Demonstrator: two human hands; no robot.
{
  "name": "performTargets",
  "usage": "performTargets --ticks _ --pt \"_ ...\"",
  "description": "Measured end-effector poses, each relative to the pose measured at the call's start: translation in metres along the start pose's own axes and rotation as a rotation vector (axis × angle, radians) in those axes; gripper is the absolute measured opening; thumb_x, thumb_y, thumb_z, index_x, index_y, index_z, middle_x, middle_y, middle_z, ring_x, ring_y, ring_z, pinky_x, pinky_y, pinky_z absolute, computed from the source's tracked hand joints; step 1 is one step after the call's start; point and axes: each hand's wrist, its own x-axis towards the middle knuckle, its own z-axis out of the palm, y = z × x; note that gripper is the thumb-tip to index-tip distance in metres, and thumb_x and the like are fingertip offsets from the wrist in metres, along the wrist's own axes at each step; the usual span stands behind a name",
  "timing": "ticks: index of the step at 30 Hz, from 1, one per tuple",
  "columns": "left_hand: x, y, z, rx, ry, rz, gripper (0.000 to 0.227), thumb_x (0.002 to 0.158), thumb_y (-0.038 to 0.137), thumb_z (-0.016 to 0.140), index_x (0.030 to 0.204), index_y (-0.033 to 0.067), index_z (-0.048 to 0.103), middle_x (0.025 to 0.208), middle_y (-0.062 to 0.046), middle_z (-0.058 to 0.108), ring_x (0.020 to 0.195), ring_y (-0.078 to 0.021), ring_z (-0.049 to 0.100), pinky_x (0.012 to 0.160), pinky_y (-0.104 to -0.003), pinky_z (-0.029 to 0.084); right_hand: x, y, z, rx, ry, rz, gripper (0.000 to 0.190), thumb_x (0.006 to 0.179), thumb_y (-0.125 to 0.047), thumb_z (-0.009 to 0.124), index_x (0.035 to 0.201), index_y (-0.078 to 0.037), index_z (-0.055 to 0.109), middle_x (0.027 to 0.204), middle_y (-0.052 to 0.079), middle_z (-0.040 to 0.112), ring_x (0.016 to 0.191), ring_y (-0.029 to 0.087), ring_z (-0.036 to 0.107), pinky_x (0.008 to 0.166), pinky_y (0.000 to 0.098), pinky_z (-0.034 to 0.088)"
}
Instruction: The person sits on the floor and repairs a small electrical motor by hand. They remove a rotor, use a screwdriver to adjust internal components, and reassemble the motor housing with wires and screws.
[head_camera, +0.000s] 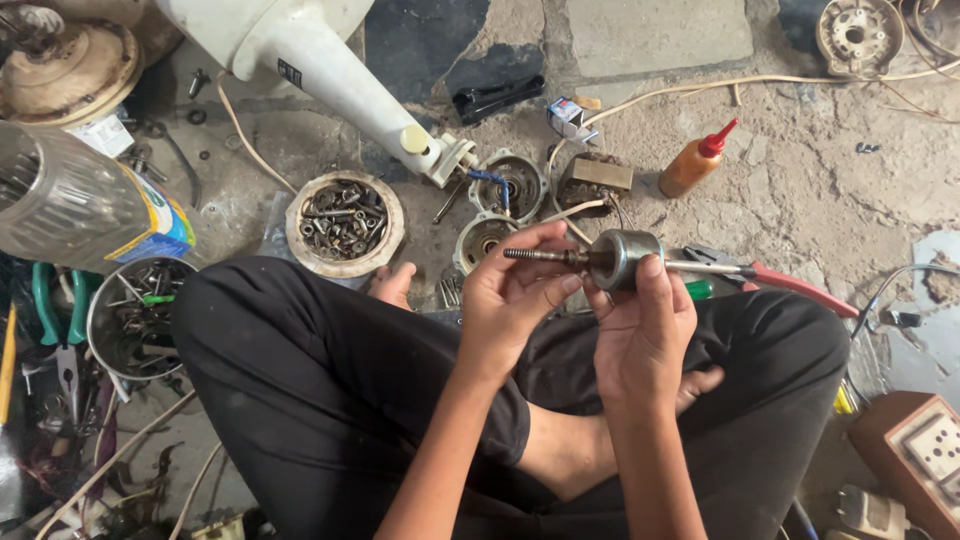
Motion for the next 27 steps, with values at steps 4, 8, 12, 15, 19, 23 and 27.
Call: performTargets --ticks 4,8,12,15,19,23,27 --pt "-0.002 0.011 -0.025 0.325 0.111 0.04 0.037 0.095 0.003 0.075 0.131 0.0007 0.066 0.125 -0.007 0.069 0.105 -0.0106 0.065 0.09 -0.025 0.054 0.004 0.0 -0.009 -0.051 -0.004 -0.017 0.025 0.107 -0.022 0.063 0.12 0.0 0.064 0.113 0.011 0.072 0.098 0.02 0.072 0.082 0.0349 0.061" --pt "-0.002 0.047 -0.08 0.385 0.472 0.086 0.028 0.096 0.007 0.069 0.123 0.0055 0.066 0.116 -0.002 0.07 0.104 -0.0095 0.066 0.092 -0.027 0.058 0.019 -0.008 -0.027 -0.04 0.036 -0.04 0.028 0.107 -0.026 0.064 0.122 -0.002 0.065 0.114 0.01 0.072 0.1 0.021 0.071 0.087 0.035 0.06" --pt "0.003 0.038 -0.1 0.561 0.583 0.108 0.03 0.091 0.004 0.07 0.12 0.007 0.064 0.111 0.001 0.067 0.099 -0.0086 0.065 0.086 -0.026 0.057 0.028 -0.016 -0.041 -0.036 0.11 -0.033 0.028 0.105 -0.029 0.067 0.117 -0.004 0.065 0.114 0.008 0.072 0.104 0.021 0.07 0.094 0.0372 0.059" --pt "0.009 0.007 -0.098 0.878 0.447 0.122 0.029 0.088 0.003 0.071 0.116 0.0079 0.067 0.106 -0.003 0.07 0.092 -0.0138 0.07 0.081 -0.027 0.057 0.031 -0.014 -0.048 -0.049 0.13 -0.025 0.027 0.103 -0.029 0.069 0.115 -0.005 0.066 0.112 0.008 0.072 0.104 0.021 0.07 0.098 0.0393 0.059" --pt "0.016 -0.014 -0.097 1.613 0.191 -0.133 0.022 0.083 0.008 0.073 0.104 0.0137 0.076 0.098 -0.01 0.071 0.088 -0.0299 0.07 0.074 -0.042 0.053 0.035 -0.012 -0.055 -0.069 0.125 -0.02 0.028 0.104 -0.03 0.07 0.115 -0.004 0.066 0.112 0.008 0.072 0.104 0.021 0.069 0.1 0.0395 0.058" --pt "0.031 -0.028 -0.102 1.735 0.038 0.042 0.028 0.082 0.003 0.066 0.105 0.0155 0.076 0.103 -0.013 0.069 0.091 -0.0363 0.069 0.075 -0.048 0.055 0.041 -0.013 -0.061 -0.062 0.195 -0.01 0.029 0.102 -0.03 0.07 0.113 -0.004 0.066 0.11 0.008 0.072 0.102 0.02 0.069 0.098 0.0402 0.059" --pt "0.033 -0.03 -0.096 1.825 -0.043 0.037 0.026 0.086 0.005 0.065 0.108 0.0154 0.075 0.104 -0.014 0.066 0.089 -0.0366 0.068 0.072 -0.048 0.056 0.045 -0.014 -0.067 -0.048 0.235 -0.012 0.028 0.101 -0.031 0.07 0.112 -0.005 0.066 0.109 0.007 0.072 0.1 0.02 0.07 0.098 0.0398 0.06"
